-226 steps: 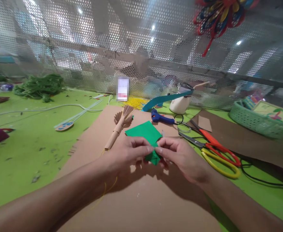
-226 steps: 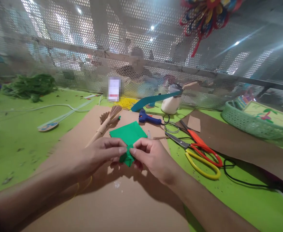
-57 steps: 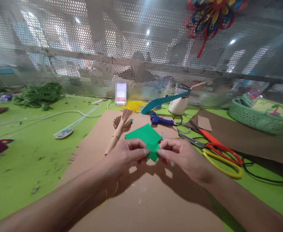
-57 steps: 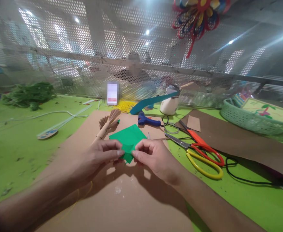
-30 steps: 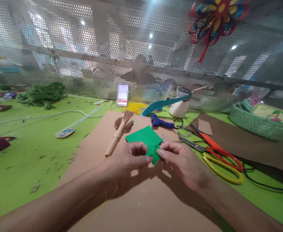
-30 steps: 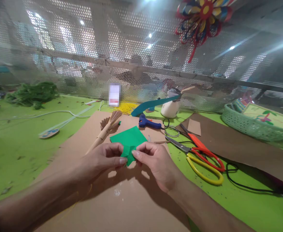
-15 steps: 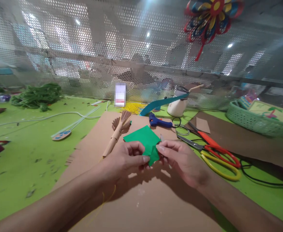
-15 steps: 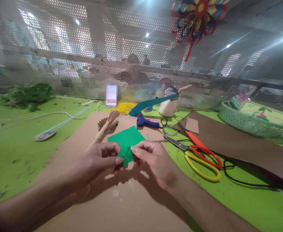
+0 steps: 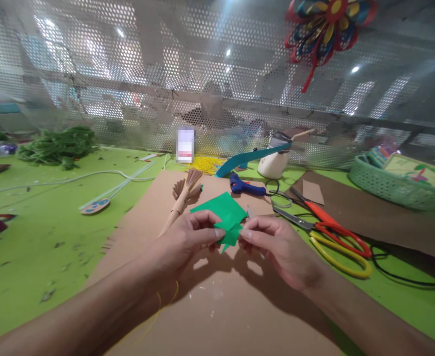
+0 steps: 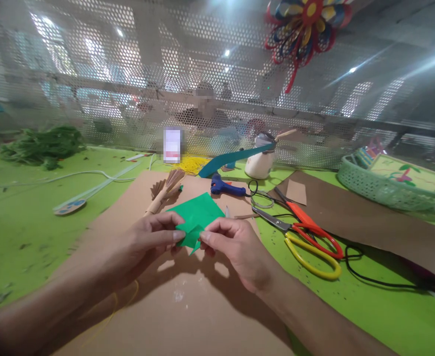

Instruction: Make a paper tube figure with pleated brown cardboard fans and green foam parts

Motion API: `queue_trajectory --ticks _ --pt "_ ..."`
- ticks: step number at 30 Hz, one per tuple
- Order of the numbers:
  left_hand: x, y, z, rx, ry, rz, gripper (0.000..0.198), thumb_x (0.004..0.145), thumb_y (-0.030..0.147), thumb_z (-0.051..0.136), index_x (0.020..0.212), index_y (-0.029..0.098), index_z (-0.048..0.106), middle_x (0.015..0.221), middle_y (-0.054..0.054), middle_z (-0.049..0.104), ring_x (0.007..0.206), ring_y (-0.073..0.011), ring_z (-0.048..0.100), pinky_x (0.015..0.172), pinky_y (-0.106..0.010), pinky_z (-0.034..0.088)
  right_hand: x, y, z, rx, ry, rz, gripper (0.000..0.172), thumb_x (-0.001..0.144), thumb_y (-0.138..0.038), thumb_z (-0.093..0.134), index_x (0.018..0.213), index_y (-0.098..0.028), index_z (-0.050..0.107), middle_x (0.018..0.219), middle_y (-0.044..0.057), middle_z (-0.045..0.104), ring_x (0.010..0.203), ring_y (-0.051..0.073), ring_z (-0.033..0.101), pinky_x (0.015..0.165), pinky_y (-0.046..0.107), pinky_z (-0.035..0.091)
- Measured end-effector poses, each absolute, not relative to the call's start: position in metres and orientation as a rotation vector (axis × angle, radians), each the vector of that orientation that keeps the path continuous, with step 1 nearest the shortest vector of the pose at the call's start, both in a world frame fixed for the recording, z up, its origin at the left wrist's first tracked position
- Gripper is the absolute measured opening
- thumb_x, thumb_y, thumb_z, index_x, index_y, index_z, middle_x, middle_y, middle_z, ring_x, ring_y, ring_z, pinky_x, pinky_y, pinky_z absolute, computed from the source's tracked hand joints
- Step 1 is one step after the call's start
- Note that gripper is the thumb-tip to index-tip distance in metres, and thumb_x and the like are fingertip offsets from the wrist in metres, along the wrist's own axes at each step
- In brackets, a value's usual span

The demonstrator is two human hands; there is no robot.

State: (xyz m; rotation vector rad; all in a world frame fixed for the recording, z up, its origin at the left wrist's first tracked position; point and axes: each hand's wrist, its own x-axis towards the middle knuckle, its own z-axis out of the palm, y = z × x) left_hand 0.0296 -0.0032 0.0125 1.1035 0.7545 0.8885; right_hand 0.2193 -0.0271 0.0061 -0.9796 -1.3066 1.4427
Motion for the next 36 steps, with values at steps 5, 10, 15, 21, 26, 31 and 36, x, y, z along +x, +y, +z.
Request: queue_trajectory --ticks 5,10,15,21,26,31,36 --pt "0.03 -0.005 0.015 1.03 0.661 0.878 0.012 0.076 0.025 0.068 0.074 0.014 0.063 0.074 -0.002 0.06 0.069 -0.0131 0.053 0.064 -0.025 0.042 0.216 -0.029 0.004 -0.939 -1.25 1.428 0.014 0.079 -0.024 0.07 0.067 -0.018 0.069 0.066 -0.001 0.061 0.065 0.012 0.053 0.065 0.026 0.04" --pt "0.03 -0.009 0.014 1.004 0.576 0.901 0.015 0.085 0.03 0.06 0.081 0.016 0.065 0.081 -0.003 0.06 0.077 -0.0138 0.053 0.067 -0.025 0.041 0.211 -0.034 0.004 -0.872 -1.236 1.368 0.013 0.081 -0.023 0.068 0.069 -0.019 0.07 0.067 -0.001 0.061 0.066 0.012 0.053 0.067 0.026 0.041" --pt "0.031 -0.009 0.011 1.034 0.619 0.91 0.012 0.072 0.021 0.073 0.076 0.014 0.065 0.076 -0.002 0.061 0.068 -0.0107 0.051 0.062 -0.022 0.039 0.211 -0.036 0.003 -0.9 -1.295 1.349 0.014 0.083 -0.024 0.067 0.071 -0.019 0.071 0.068 0.0 0.06 0.066 0.013 0.053 0.066 0.027 0.041" --pt "0.032 -0.008 0.011 1.004 0.689 0.923 0.014 0.069 0.022 0.076 0.072 0.014 0.064 0.069 0.0 0.059 0.062 -0.0091 0.049 0.06 -0.022 0.038 0.217 -0.028 -0.002 -0.932 -1.238 1.384 0.013 0.083 -0.029 0.067 0.078 -0.019 0.073 0.075 0.003 0.063 0.071 0.015 0.054 0.068 0.028 0.043" --pt "0.032 -0.009 0.014 1.031 0.74 0.833 0.017 0.065 0.023 0.077 0.068 0.014 0.063 0.066 0.0 0.06 0.06 -0.0104 0.05 0.058 -0.024 0.037 0.218 -0.028 0.002 -0.921 -1.21 1.355 0.026 0.086 -0.039 0.062 0.073 -0.018 0.072 0.073 0.004 0.063 0.068 0.016 0.055 0.063 0.029 0.045" --pt "0.033 -0.011 0.018 1.048 0.763 0.744 0.016 0.066 0.022 0.076 0.069 0.014 0.062 0.065 0.0 0.061 0.062 -0.0106 0.051 0.058 -0.023 0.037 0.214 -0.035 0.01 -1.017 -1.427 1.344 0.021 0.084 -0.034 0.065 0.071 -0.018 0.069 0.067 0.001 0.06 0.066 0.014 0.052 0.062 0.027 0.041" --pt "0.034 -0.013 0.014 0.997 0.724 0.753 0.013 0.073 0.024 0.073 0.076 0.014 0.065 0.074 -0.001 0.063 0.067 -0.0105 0.054 0.061 -0.021 0.041 0.214 -0.035 0.006 -1.025 -1.342 1.352 0.018 0.081 -0.032 0.068 0.07 -0.018 0.068 0.063 -0.001 0.058 0.06 0.012 0.049 0.057 0.026 0.038"
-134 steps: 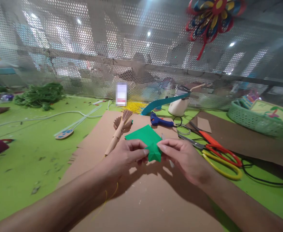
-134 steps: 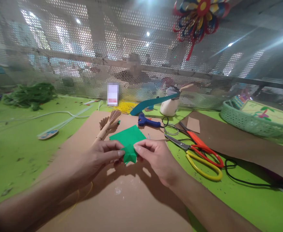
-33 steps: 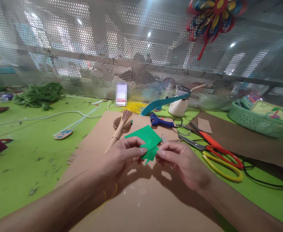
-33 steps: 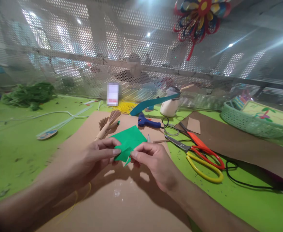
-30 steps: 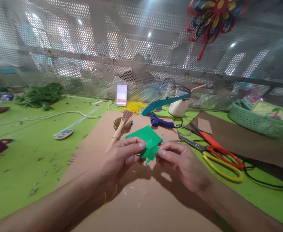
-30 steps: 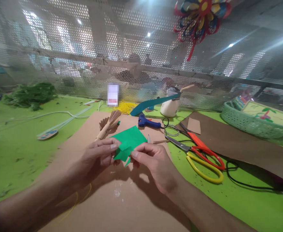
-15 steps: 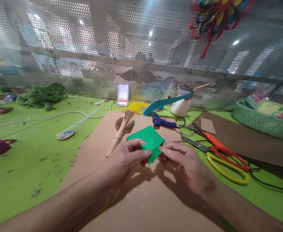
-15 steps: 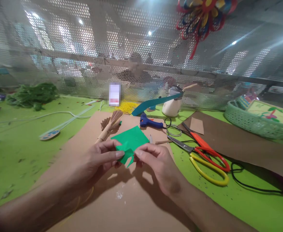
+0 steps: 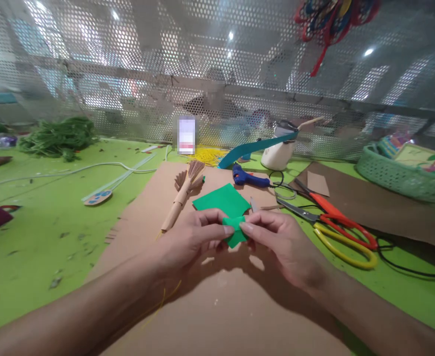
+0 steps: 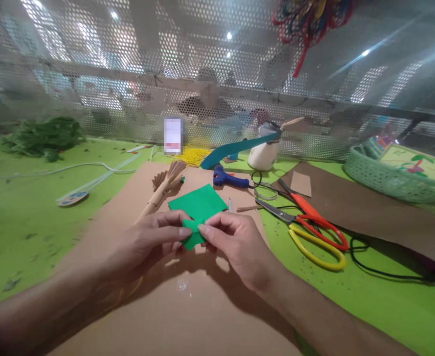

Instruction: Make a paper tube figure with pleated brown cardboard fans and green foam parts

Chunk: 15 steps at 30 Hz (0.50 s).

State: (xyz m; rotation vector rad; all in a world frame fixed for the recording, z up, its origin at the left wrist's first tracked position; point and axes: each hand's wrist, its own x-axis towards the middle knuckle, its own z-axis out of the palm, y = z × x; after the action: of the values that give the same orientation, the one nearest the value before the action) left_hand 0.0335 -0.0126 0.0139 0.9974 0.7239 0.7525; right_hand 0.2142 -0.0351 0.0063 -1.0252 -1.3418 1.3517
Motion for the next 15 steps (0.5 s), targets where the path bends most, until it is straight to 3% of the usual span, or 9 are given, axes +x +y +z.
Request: queue_trajectory --ticks 4,8,12,15 --pt "0.036 -0.012 0.007 0.927 0.657 0.817 0.03 0.085 0.045 0.058 0.086 0.016 0.067 0.082 -0.006 0.065 0.073 -0.0147 0.058 0.062 -0.024 0.045 0.212 -0.033 0.002 -1.001 -1.224 1.352 0.018 0.08 -0.031 0.07 0.068 -0.018 0.068 0.062 -0.001 0.06 0.059 0.011 0.049 0.059 0.026 0.038" --pt "0.037 -0.009 0.002 0.861 0.595 0.787 0.043 0.086 0.057 0.049 0.08 0.017 0.063 0.08 -0.008 0.066 0.071 -0.0168 0.059 0.058 -0.024 0.044 0.209 -0.034 0.0 -0.966 -1.157 1.4 0.018 0.078 -0.032 0.072 0.069 -0.017 0.069 0.064 0.0 0.06 0.06 0.012 0.051 0.061 0.026 0.039" --pt "0.036 -0.01 0.005 0.898 0.581 0.807 0.041 0.088 0.054 0.048 0.08 0.017 0.063 0.083 -0.008 0.067 0.074 -0.0179 0.06 0.059 -0.025 0.043 0.209 -0.034 -0.001 -0.948 -1.162 1.413 0.018 0.079 -0.032 0.072 0.07 -0.017 0.069 0.068 0.001 0.061 0.061 0.012 0.051 0.062 0.027 0.04" --pt "0.036 -0.013 0.009 0.955 0.616 0.822 0.025 0.086 0.041 0.058 0.084 0.017 0.064 0.084 -0.005 0.066 0.076 -0.0153 0.059 0.064 -0.024 0.042 0.21 -0.033 0.0 -0.945 -1.2 1.406 0.017 0.08 -0.031 0.07 0.071 -0.016 0.07 0.068 0.001 0.06 0.061 0.012 0.051 0.061 0.026 0.039"
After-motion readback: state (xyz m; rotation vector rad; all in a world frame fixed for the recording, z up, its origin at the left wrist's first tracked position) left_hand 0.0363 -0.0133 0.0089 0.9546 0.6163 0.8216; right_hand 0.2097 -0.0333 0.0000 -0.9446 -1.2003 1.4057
